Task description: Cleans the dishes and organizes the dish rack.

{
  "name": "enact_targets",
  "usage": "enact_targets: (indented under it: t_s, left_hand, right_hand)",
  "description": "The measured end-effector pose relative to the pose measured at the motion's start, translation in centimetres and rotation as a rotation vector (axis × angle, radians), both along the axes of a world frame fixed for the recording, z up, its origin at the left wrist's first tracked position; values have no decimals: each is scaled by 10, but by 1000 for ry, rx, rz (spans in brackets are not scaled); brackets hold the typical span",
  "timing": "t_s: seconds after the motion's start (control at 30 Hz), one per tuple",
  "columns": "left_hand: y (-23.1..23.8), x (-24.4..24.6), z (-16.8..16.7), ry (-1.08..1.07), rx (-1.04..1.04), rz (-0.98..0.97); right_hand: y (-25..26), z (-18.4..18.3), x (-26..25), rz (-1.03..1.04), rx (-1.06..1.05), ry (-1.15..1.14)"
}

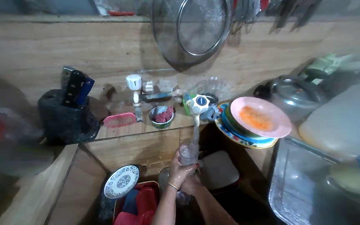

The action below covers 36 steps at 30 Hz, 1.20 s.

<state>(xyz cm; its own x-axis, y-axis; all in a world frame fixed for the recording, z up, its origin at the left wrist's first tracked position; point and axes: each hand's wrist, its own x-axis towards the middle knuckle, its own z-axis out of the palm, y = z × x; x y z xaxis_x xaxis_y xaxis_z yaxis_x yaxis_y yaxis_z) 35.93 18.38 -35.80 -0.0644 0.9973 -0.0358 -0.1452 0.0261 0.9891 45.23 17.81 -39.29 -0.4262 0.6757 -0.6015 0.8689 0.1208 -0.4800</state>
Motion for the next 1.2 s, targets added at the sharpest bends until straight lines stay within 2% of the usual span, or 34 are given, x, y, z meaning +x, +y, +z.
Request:
enact_targets:
  t_s: [0.13,0.17,0.27,0.33,0.47,0.53,0.6,0.67,0.8,0.97,1.03,1.13,1.2]
  left_hand:
    - [-2,3,7,3,26,-60]
    - [-2,3,6,17,37,-68]
    - [1,3,-2,58,44,-64]
    - [2,3,-2,30,6,-40]
    - [-1,0,8,-173,-38,-15]
    - [-3,-3,18,-251,-47,0]
    - [-6,-6,25,-313,-106,-10]
    - [-7,-7,28,-391,-245,-81]
    - [-1,0,28,-532,-487,-238]
    - [7,9,22,-705,-556,-317]
    - [7,17,23,-658,-546,-254]
    - [-1,21,33,-382,-495,-202]
    - [-7,9,36,-296,-429,-187]
  right_hand:
    - [2,-6,24,-377,53,622]
    - [2,-2,24,-400,30,594]
    - [4,22,15,-332,-89,289]
    - [5,18,18,-340,-50,353]
    - [10,9,32,-416,85,616]
    - [16,3,39,-482,187,646]
    - [22,13,39,-561,285,616]
    - [25,18,39,-632,288,594]
    - [16,8,41,-935,95,781]
    - [15,-10,51,-865,147,752]
    - [14,-13,55,-830,148,717]
    - [16,-18,52,-833,180,788]
    - [16,-5,48,-787,159,739]
